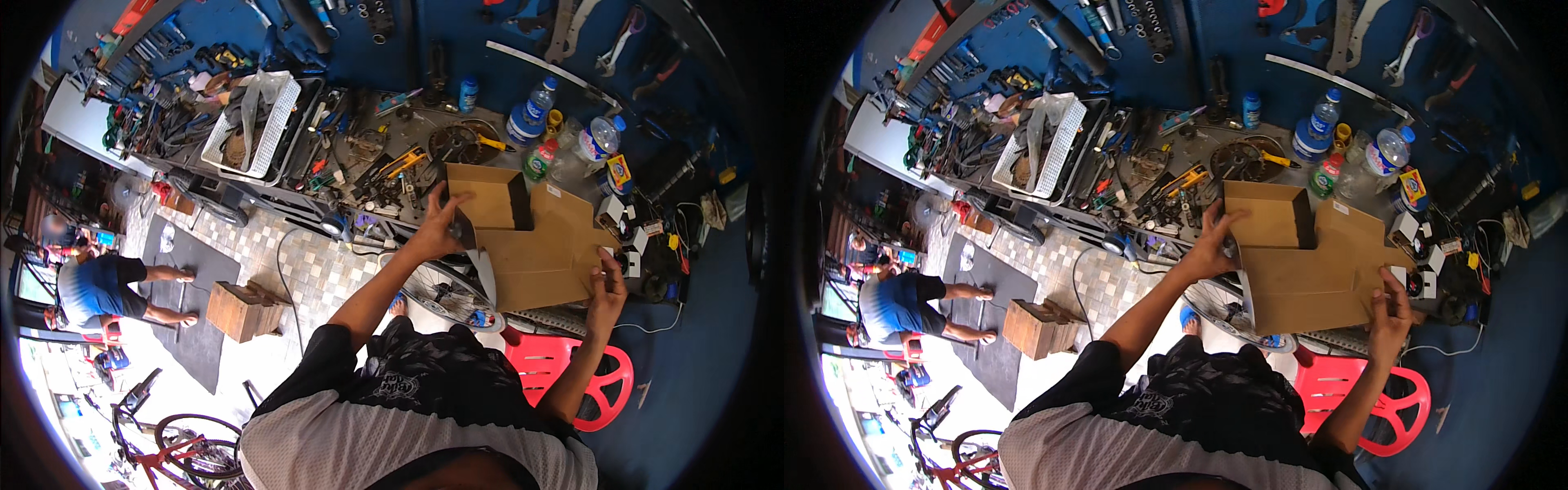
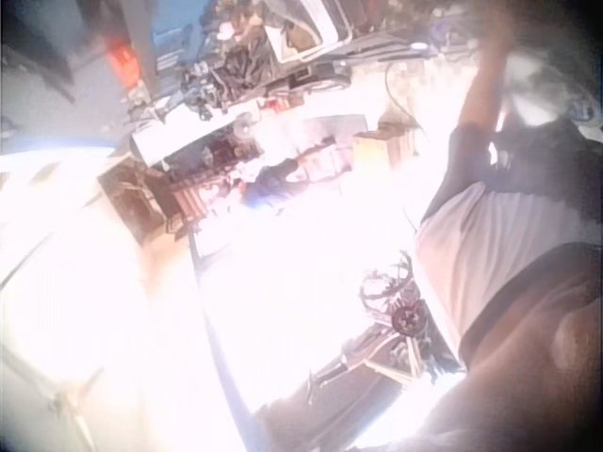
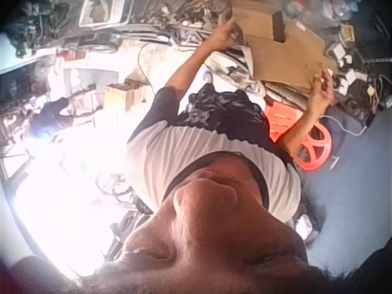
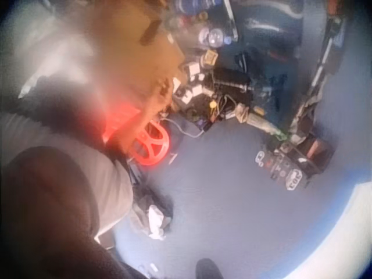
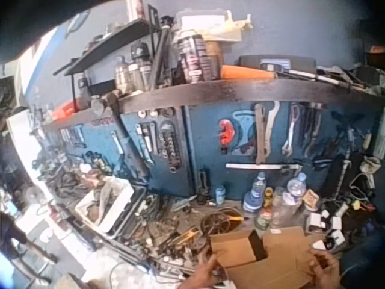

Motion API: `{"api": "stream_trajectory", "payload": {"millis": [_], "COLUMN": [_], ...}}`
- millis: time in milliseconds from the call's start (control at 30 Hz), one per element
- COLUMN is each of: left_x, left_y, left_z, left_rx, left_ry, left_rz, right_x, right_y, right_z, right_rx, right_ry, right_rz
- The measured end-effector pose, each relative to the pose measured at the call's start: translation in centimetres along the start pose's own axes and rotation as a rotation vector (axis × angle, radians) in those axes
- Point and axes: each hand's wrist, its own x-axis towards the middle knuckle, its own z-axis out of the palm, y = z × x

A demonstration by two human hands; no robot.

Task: The person organizes small bicycle parts and tools on a workbench. They move items between trays, sort components, and handle a bicycle chain and various containers.

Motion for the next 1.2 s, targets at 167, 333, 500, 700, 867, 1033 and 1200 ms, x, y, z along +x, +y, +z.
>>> {"api": "stream_trajectory", "payload": {"millis": [167,333,500,700,867,1033,1200], "left_x": [-1.0,-1.6,-2.4,-2.6,-3.2,-3.4,-3.1], "left_y": [-2.3,0.6,3.7,4.8,6.0,5.8,5.4], "left_z": [1.7,-0.3,-3.4,-4.9,-6.2,-7.1,-8.3], "left_rx": [-0.159,-0.287,-0.356,-0.539,-0.563,-0.510,-0.360], "left_ry": [0.074,0.173,0.142,0.095,0.001,-0.121,-0.238], "left_rz": [0.020,0.038,0.018,0.102,0.113,0.106,0.076], "right_x": [0.9,-0.8,-2.7,-4.0,-5.8,-5.7,-5.5], "right_y": [0.6,-1.4,-3.7,-6.2,-6.7,-1.4,1.6], "right_z": [0.4,0.1,-0.4,2.6,7.0,6.9,5.4], "right_rx": [0.083,0.284,0.463,0.948,0.614,-0.007,0.674], "right_ry": [0.069,0.127,0.060,-0.439,0.536,0.581,0.048], "right_rz": [-0.298,-0.259,-0.229,-0.336,-0.222,-0.676,-0.451]}}
